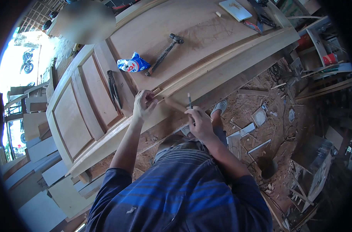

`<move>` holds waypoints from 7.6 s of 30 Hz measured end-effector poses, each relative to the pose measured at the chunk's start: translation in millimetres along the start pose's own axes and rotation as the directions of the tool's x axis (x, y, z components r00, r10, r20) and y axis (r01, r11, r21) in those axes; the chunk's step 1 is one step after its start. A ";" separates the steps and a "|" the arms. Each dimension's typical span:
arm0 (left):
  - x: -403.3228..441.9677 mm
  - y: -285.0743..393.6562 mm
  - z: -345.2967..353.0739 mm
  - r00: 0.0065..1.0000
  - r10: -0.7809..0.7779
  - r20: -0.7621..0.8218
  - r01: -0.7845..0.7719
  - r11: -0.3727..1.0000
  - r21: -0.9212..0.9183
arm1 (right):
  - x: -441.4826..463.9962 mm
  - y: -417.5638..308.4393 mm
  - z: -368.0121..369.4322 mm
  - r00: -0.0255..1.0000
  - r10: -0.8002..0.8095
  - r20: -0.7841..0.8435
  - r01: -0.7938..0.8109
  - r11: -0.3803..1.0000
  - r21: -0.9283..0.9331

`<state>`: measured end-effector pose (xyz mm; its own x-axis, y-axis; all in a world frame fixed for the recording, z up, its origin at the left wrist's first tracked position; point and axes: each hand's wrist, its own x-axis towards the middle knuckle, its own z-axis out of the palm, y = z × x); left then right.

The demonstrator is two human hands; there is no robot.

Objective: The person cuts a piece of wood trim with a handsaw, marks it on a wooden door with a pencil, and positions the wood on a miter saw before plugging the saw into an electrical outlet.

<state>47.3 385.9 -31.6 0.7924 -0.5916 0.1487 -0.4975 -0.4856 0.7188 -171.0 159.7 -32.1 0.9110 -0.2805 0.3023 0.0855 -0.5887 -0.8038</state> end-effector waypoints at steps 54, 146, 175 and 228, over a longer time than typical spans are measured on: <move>-18.5 30.1 9.7 0.989 0.077 -0.124 -0.044 0.968 0.248 | 13.9 24.2 -50.3 0.998 0.059 -0.037 -0.056 0.995 0.085; -26.7 29.9 21.5 0.971 -0.101 -0.215 0.112 0.993 0.039 | 113.4 4.1 -20.2 0.841 0.141 0.523 -0.377 0.846 0.378; -26.2 27.0 22.3 0.974 -0.098 -0.206 0.117 0.990 0.079 | 110.1 3.5 -11.2 0.860 0.077 0.504 -0.287 0.890 0.354; -26.7 28.2 27.1 0.965 -0.091 -0.245 0.108 0.993 0.056 | 144.2 9.3 17.4 0.705 0.256 0.661 -0.608 0.699 0.377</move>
<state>2.5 370.6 -33.6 0.8968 -0.3688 0.2442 -0.4277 -0.5820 0.6917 -31.9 127.0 -4.9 0.9309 0.1526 -0.3318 -0.3419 0.0443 -0.9387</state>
